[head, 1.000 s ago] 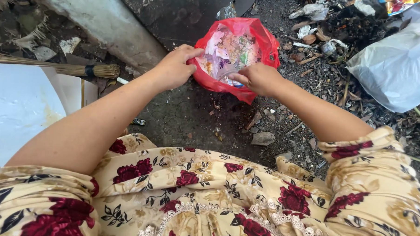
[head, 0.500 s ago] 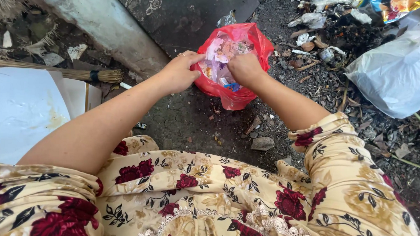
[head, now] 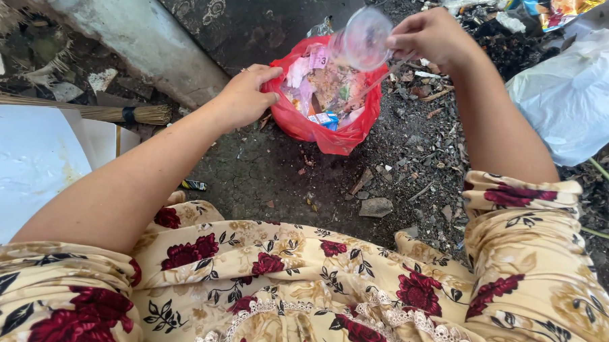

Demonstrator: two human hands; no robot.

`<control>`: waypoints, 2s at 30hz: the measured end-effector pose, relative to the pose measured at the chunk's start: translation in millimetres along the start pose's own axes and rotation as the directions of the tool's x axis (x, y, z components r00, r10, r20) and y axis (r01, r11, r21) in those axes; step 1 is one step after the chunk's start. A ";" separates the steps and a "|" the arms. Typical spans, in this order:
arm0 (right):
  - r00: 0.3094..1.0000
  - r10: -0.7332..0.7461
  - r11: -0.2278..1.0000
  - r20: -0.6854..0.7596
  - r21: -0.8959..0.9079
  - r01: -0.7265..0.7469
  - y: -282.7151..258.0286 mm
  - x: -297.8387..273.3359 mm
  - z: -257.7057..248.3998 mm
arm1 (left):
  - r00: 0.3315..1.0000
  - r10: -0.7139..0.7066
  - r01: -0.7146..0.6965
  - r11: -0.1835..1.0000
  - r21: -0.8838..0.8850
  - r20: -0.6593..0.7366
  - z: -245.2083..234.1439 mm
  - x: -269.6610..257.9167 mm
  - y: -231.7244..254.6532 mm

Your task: Gathering and sorting trash from a ground area into plastic bags using hands and a broom.

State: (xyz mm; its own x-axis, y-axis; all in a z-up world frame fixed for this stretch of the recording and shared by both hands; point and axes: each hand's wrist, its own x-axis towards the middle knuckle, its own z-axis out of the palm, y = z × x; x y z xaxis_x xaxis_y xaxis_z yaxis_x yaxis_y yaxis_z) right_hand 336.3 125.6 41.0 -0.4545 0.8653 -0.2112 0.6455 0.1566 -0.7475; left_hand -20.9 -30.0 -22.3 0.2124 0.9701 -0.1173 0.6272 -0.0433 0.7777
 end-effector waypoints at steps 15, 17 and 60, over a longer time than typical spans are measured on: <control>0.984 0.150 0.922 0.093 0.348 -0.173 6.3 -3.7 84.7 | 0.964 0.171 -0.101 0.943 0.316 -0.202 4.5 -6.4 40.5; 0.982 0.154 0.918 0.108 0.351 -0.182 4.3 -0.3 92.7 | 0.951 0.230 -0.134 0.908 0.396 -0.208 7.3 -6.8 47.7; 0.746 -0.652 0.654 -0.136 -0.598 0.462 -45.5 -42.0 23.1 | 0.883 0.387 -0.321 0.911 0.260 -0.266 -4.9 70.9 53.9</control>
State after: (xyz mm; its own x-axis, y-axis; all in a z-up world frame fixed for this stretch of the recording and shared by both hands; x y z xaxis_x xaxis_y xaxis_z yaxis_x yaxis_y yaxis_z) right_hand 311.8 71.1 69.3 -0.6763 0.6085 0.4151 0.5796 0.7874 -0.2099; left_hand 24.2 37.6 14.3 0.2308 0.9031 0.3621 0.6978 -0.4130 0.5853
